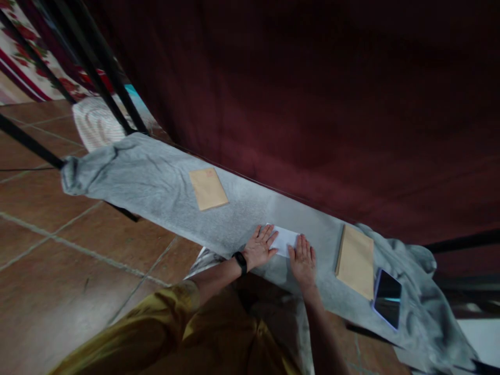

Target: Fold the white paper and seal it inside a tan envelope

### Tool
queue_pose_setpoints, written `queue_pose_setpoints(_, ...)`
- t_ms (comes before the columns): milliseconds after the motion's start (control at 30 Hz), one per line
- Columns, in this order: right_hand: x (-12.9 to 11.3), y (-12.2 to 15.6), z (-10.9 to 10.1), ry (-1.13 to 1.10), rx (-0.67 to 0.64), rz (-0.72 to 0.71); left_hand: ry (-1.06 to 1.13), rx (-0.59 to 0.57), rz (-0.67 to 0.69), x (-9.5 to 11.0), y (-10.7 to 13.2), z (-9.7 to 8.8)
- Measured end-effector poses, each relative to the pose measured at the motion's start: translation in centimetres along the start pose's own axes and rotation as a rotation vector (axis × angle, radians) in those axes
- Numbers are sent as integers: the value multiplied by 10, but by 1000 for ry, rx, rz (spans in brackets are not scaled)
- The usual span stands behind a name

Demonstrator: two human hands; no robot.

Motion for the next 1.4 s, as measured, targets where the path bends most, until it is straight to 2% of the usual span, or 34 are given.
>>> queue_pose_setpoints(167,9,7,-1,16,13,37,-10,-5,17,-6,8,0)
queue_pose_setpoints(333,10,8,-8,0,27,93,-3,45,8,-17,21,-6)
queue_pose_setpoints(467,7,10,-16,-39,68,143,-7,55,-8,-19,25,-9)
queue_pose_setpoints(567,-11,14,-22,-90,62,98,-17,52,-9,-17,23,-11)
queue_pose_setpoints(667,-41,19,-23,-160,-45,-58,-37,18,15,-13,18,-12)
queue_pose_setpoints(733,-53,21,-25,-195,-95,-88,-61,-39,38,-10,14,-12)
queue_pose_setpoints(833,-53,21,-26,-254,-77,-1,-104,-112,61,-2,12,-11)
queue_pose_setpoints(933,-42,22,-25,-348,1,131,-83,-115,74,7,10,-17)
queue_pose_setpoints(1100,-17,30,-16,-569,101,461,33,-79,26,11,2,-39)
queue_pose_setpoints(1133,-12,32,-15,-649,94,552,92,-46,-22,8,-1,-44)
queue_pose_setpoints(1167,-9,34,-15,-753,76,646,247,9,-114,4,-4,-48)
queue_pose_setpoints(1267,-13,37,-18,-1208,-9,843,967,228,-495,-8,-2,-48)
queue_pose_setpoints(1300,-20,36,-22,-1363,-41,854,1166,280,-580,-6,1,-44)
queue_pose_setpoints(1400,-45,27,-35,-1632,-160,786,1610,357,-687,10,14,-27)
Point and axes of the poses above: each hand's wrist, its own y-axis away from the middle knuckle, its own z-axis out of the palm, x = y × z, the point moved 4 cm from there along -y, towards the middle knuckle, and after that the axes turned 7 degrees about y, right-handed, at the moved point
